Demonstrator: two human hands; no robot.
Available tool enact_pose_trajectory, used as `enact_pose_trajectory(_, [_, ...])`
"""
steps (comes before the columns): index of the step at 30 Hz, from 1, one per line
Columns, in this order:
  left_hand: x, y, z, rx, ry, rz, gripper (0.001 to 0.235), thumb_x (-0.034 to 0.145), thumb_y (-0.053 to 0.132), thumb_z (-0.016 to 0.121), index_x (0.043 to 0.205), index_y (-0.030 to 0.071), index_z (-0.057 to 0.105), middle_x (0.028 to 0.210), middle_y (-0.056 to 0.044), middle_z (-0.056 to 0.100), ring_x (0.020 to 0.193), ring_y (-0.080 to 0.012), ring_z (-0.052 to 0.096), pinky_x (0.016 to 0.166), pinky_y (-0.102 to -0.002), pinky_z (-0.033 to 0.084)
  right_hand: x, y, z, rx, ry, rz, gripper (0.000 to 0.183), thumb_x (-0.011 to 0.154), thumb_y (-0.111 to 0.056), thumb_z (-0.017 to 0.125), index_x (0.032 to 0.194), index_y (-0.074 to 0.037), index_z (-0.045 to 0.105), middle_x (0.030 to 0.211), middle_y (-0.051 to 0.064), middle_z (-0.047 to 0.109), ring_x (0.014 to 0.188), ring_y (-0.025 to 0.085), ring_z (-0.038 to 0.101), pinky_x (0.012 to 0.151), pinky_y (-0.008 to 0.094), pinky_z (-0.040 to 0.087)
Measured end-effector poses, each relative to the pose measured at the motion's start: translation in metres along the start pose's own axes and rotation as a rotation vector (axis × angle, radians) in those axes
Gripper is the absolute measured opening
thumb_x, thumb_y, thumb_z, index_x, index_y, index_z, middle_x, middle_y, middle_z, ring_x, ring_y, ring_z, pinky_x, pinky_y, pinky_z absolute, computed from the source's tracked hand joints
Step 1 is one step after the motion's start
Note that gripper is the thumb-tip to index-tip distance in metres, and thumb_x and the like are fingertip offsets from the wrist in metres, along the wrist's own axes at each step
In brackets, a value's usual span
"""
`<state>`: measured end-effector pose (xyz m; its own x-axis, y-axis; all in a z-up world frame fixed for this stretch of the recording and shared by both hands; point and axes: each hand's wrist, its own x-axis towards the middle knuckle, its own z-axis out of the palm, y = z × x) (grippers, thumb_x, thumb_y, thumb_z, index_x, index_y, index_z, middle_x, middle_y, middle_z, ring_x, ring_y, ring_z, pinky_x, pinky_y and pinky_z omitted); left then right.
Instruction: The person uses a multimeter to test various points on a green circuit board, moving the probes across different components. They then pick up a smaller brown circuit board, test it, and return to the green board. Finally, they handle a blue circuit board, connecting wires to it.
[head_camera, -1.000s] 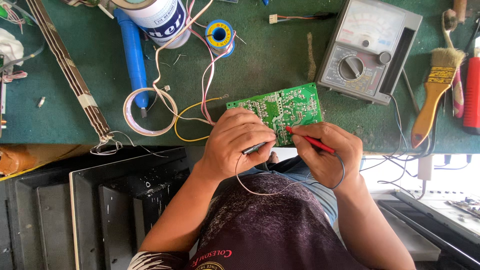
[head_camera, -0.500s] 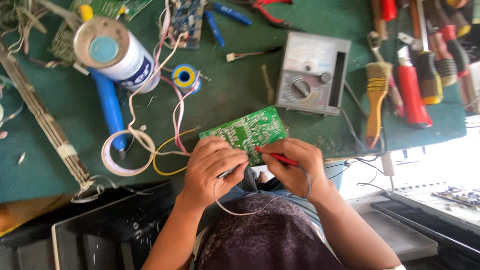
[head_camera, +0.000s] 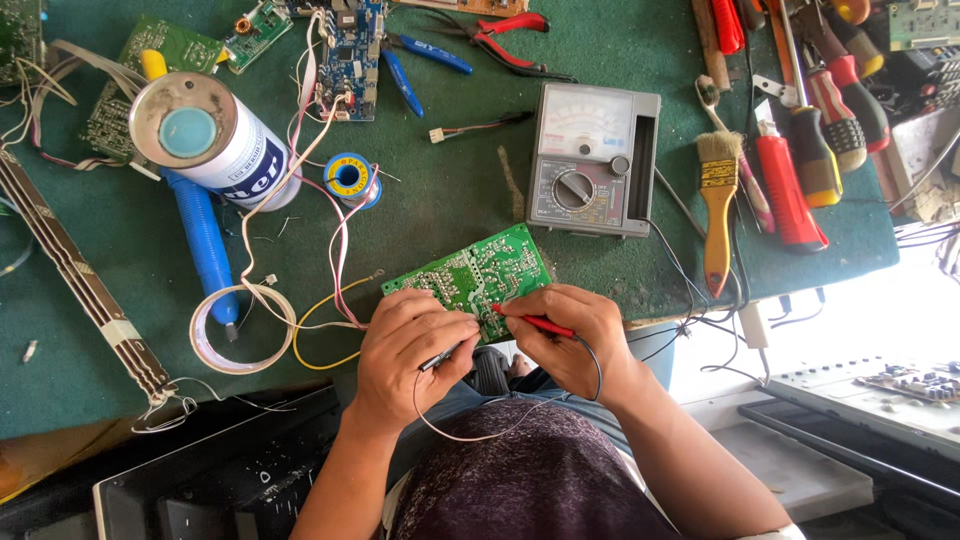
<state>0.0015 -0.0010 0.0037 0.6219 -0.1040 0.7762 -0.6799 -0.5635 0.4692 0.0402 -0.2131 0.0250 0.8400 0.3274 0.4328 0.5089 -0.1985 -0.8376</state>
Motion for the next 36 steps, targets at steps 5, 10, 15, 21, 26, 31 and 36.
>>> enact_pose_trajectory(5, [0.009, 0.004, -0.001, 0.009, 0.023, 0.011, 0.018, 0.103, 0.021, 0.068, 0.096, 0.015, 0.083, 0.091, 0.001, 0.08, 0.075, -0.0189, 0.07, 0.089, -0.043, 0.062, 0.0, -0.001, 0.0, -0.006, -0.011, 0.075, 0.009, 0.086, -0.009, 0.084, 0.095, -0.01, 0.085, 0.081, 0.016, 0.079, 0.069, 0.039, 0.077, 0.065, 0.043, 0.06])
enact_pose_trajectory(10, [0.002, 0.003, -0.003, 0.031, 0.055, 0.016, 0.014, 0.102, 0.022, 0.071, 0.097, 0.014, 0.081, 0.093, -0.002, 0.079, 0.077, -0.0247, 0.07, 0.089, -0.045, 0.061, -0.005, -0.004, 0.0, -0.068, -0.046, 0.237, 0.013, 0.09, -0.017, 0.084, 0.102, -0.018, 0.087, 0.081, 0.012, 0.079, 0.072, 0.031, 0.077, 0.07, 0.038, 0.059])
enact_pose_trajectory(15, [-0.006, -0.001, -0.002, 0.004, 0.055, -0.006, 0.011, 0.101, 0.02, 0.073, 0.098, 0.012, 0.079, 0.095, -0.004, 0.079, 0.081, -0.0276, 0.073, 0.092, -0.046, 0.061, -0.01, 0.006, -0.007, -0.155, -0.056, 0.247, 0.013, 0.092, -0.019, 0.085, 0.105, -0.02, 0.086, 0.079, 0.011, 0.077, 0.072, 0.032, 0.075, 0.071, 0.038, 0.059])
enact_pose_trajectory(21, [-0.008, -0.002, -0.001, -0.016, 0.036, -0.03, 0.007, 0.099, 0.018, 0.075, 0.097, 0.014, 0.08, 0.096, -0.001, 0.08, 0.083, -0.0247, 0.072, 0.094, -0.045, 0.061, -0.004, 0.004, -0.005, -0.157, -0.055, 0.168, 0.011, 0.091, -0.015, 0.085, 0.102, -0.015, 0.085, 0.078, 0.014, 0.075, 0.069, 0.035, 0.074, 0.065, 0.042, 0.058])
enact_pose_trajectory(26, [-0.009, -0.002, -0.001, -0.018, 0.021, -0.029, 0.004, 0.097, 0.017, 0.077, 0.098, 0.014, 0.08, 0.096, -0.002, 0.079, 0.084, -0.025, 0.073, 0.094, -0.045, 0.06, -0.002, 0.004, -0.005, -0.115, -0.058, 0.14, 0.011, 0.091, -0.01, 0.084, 0.102, -0.011, 0.085, 0.075, 0.016, 0.072, 0.066, 0.034, 0.073, 0.061, 0.041, 0.057])
enact_pose_trajectory(31, [-0.009, -0.004, -0.001, -0.015, 0.024, -0.023, 0.005, 0.097, 0.016, 0.077, 0.098, 0.014, 0.08, 0.095, -0.002, 0.08, 0.084, -0.0242, 0.073, 0.094, -0.045, 0.06, 0.001, 0.0, -0.005, -0.093, -0.055, 0.145, 0.01, 0.091, -0.008, 0.083, 0.101, -0.01, 0.084, 0.073, 0.017, 0.07, 0.065, 0.036, 0.072, 0.06, 0.041, 0.056])
enact_pose_trajectory(36, [-0.009, -0.003, -0.001, -0.012, 0.022, -0.027, 0.004, 0.097, 0.017, 0.077, 0.097, 0.015, 0.08, 0.095, -0.001, 0.08, 0.083, -0.0237, 0.073, 0.094, -0.045, 0.06, 0.0, 0.0, -0.005, -0.089, -0.049, 0.145, 0.009, 0.091, -0.008, 0.084, 0.1, -0.009, 0.084, 0.071, 0.018, 0.069, 0.063, 0.036, 0.072, 0.059, 0.041, 0.056])
